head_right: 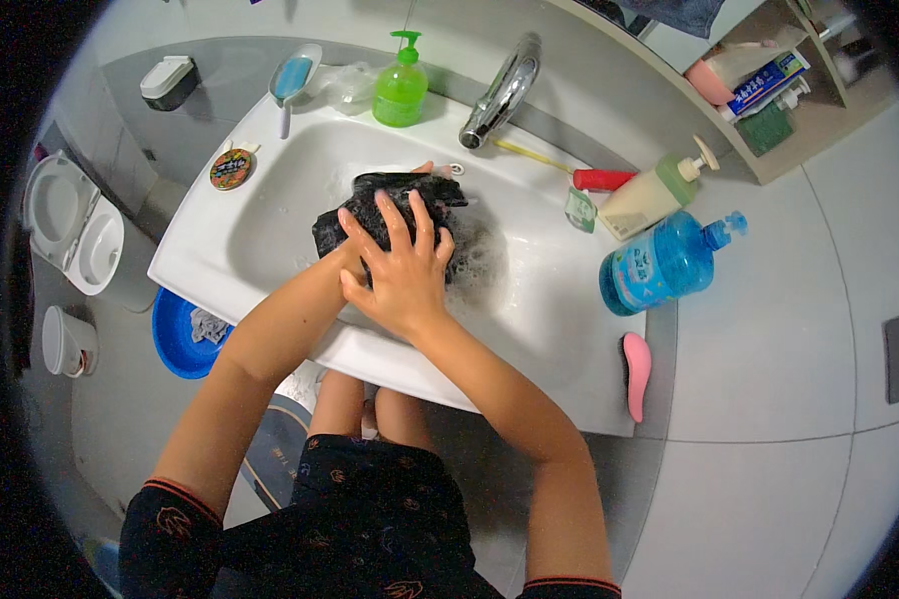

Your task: The person hand-washes a grey cloth and a black cloth in a bathroom sink. They scrub the items with soap, rinse them under running water, and wring out the excess water.

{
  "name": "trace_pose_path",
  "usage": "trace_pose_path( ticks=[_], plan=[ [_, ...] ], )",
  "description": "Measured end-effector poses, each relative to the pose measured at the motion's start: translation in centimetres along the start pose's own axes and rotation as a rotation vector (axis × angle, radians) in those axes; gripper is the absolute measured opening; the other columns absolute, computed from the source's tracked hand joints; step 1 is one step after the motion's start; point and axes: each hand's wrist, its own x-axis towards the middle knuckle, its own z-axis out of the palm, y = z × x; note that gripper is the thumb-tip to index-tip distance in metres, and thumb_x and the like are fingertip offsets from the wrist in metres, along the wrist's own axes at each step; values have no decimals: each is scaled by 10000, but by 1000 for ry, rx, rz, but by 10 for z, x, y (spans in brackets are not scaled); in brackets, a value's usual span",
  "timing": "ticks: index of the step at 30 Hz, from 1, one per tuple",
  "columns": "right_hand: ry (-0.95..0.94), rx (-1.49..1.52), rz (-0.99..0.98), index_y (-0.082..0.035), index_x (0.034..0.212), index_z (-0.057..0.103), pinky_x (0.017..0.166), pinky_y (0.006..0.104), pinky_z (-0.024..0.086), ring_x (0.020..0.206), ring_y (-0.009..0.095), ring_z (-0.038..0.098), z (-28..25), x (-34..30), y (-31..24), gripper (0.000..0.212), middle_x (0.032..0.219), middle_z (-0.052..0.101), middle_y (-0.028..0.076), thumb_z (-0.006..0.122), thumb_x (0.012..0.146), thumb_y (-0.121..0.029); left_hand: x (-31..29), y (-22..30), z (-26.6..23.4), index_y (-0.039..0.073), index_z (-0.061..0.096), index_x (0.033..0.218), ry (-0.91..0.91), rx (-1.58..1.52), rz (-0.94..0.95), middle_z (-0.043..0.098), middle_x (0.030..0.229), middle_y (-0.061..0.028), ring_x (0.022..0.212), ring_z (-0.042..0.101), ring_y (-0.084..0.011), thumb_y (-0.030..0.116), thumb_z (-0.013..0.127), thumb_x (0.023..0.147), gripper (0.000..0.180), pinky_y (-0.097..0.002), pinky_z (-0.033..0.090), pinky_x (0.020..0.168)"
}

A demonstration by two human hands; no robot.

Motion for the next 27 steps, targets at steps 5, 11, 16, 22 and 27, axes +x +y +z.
trace_pose_path(
  ticks=[5, 11, 16, 22, 27],
  plan=[
    [199, -69, 153, -211, 951, 688, 850, 459, 381, 998, 298, 492, 34, 22, 17, 232, 1064, 582, 15, 623, 789, -364, -5, -5, 7, 38, 532, 1124, 129, 144, 51, 627, 1023, -119, 928, 600, -242, 434, 363, 948, 465, -383, 511, 829],
    [-109, 195, 617, -99, 812, 668, 696, 469, 479, 848, 374, 602, 33, 57, 66, 252, 887, 656, 117, 597, 782, -338, 2, -21, 30, 74, 576, 1088, 356, -19, 39, 647, 998, -106, 884, 636, -246, 359, 345, 963, 388, -379, 534, 792],
    [-179, 61, 753, -74, 827, 662, 787, 458, 468, 921, 376, 599, 50, 16, 154, 353, 935, 657, 168, 565, 814, -413, 9, -11, 24, 113, 338, 1375, 409, 546, 260, 422, 1352, -160, 1219, 433, -293, 449, 462, 940, 563, -458, 395, 970],
    [-520, 11, 701, -191, 1481, 219, 1074, 618, 165, 1373, 489, 113, 78, -66, 182, 815, 1514, 76, 263, 464, 850, -645, 24, -1, -24, 286, 102, 1498, 451, 824, -19, 40, 1565, -89, 1424, 56, -325, 699, 407, 851, 826, -581, 12, 1096],
    [-844, -263, 197, -115, 1392, 406, 1100, 591, 122, 1383, 426, 153, 69, -62, 172, 718, 1530, 127, 196, 498, 846, -573, 22, -8, -19, 303, 202, 1480, 421, 949, -109, 123, 1557, -81, 1428, 67, -324, 585, 440, 905, 682, -584, 70, 1092]
  ],
)
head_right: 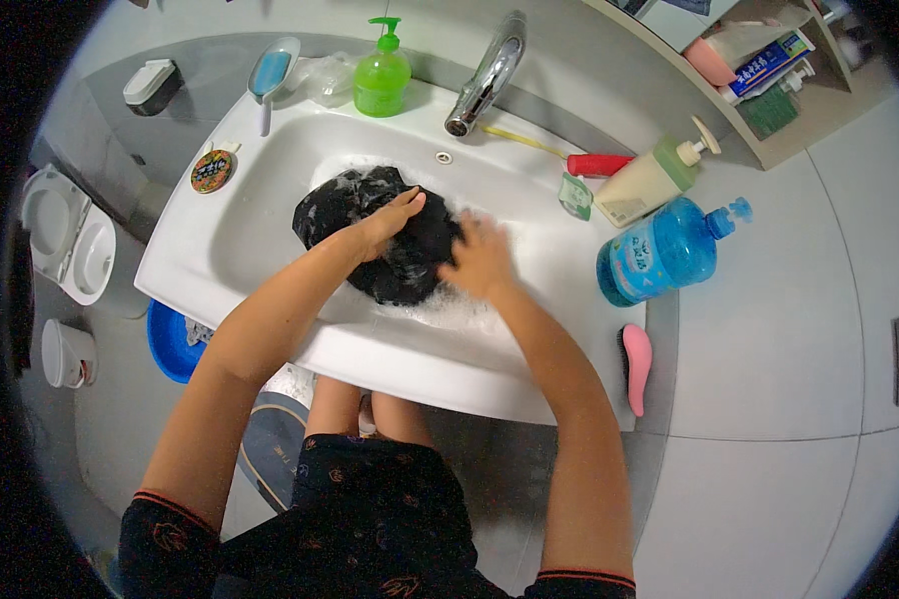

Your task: The person hand-washes a grey cloth and a black cloth in a bathroom sink. They scrub the items with soap, rinse them under running water, and wring out the excess water.

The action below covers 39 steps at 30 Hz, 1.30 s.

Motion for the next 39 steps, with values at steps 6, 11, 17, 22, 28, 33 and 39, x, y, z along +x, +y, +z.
trace_pose_path(
  ticks=[6, 11, 17, 22, 28, 33, 39],
  plan=[
    [334, 67, 243, -5, 1148, 600, 1059, 527, 268, 1270, 346, 375, 36, 1, -26, 453, 1482, 264, 170, 595, 826, -323, -9, 13, 1, 261, 351, 1426, 177, -162, 44, 275, 1510, -79, 1383, 237, -314, 414, 488, 924, 542, -583, 239, 1037],
    [-114, 524, 48, 2, 1023, 614, 866, 443, 464, 952, 410, 579, -8, 15, 41, 398, 1030, 621, 223, 600, 789, -320, -6, 9, -4, 224, 374, 1411, 164, -239, -74, 342, 1457, -108, 1368, 273, -306, 328, 529, 909, 535, -598, 300, 999],
    [237, 411, 177, -174, 1432, 303, 1064, 534, 271, 1323, 441, 290, -12, 19, -6, 763, 1462, 286, 200, 603, 810, -498, -18, 21, 6, 236, 317, 1441, 164, -254, -23, 303, 1483, -105, 1356, 287, -349, 317, 508, 928, 553, -607, 363, 974],
    [395, 385, 157, -161, 1155, 627, 907, 575, 359, 976, 266, 587, -15, 14, 25, 455, 1000, 670, 126, 656, 802, -447, -17, 18, 7, 322, 251, 1461, 61, -255, -4, 190, 1529, -114, 1370, 241, -371, 344, 491, 947, 567, -612, 305, 1006],
    [284, 133, 10, -133, 1270, 486, 950, 523, 393, 1170, 385, 418, 2, -9, 8, 620, 1256, 472, 151, 731, 744, -352, -6, 6, -1, 404, 98, 1474, 40, -318, -37, 86, 1550, -155, 1341, 224, -482, 402, 466, 959, 634, -586, 284, 1037],
    [294, -83, 89, -146, 1335, 428, 994, 493, 381, 1245, 411, 370, 11, -23, -2, 768, 1408, 332, 163, 795, 677, -292, -8, 16, 6, 420, 54, 1471, 23, -303, -60, 37, 1555, -143, 1350, 173, -497, 449, 476, 944, 676, -586, 282, 1041],
    [333, 348, 277, -184, 1306, 481, 938, 462, 434, 1151, 396, 490, -16, -16, 17, 624, 1354, 439, 149, 660, 728, -34, -25, 28, 14, 422, 0, 1467, -66, -394, -176, 7, 1557, -99, 1324, 237, -509, 506, 522, 904, 772, -588, 287, 1045]
  ],
)
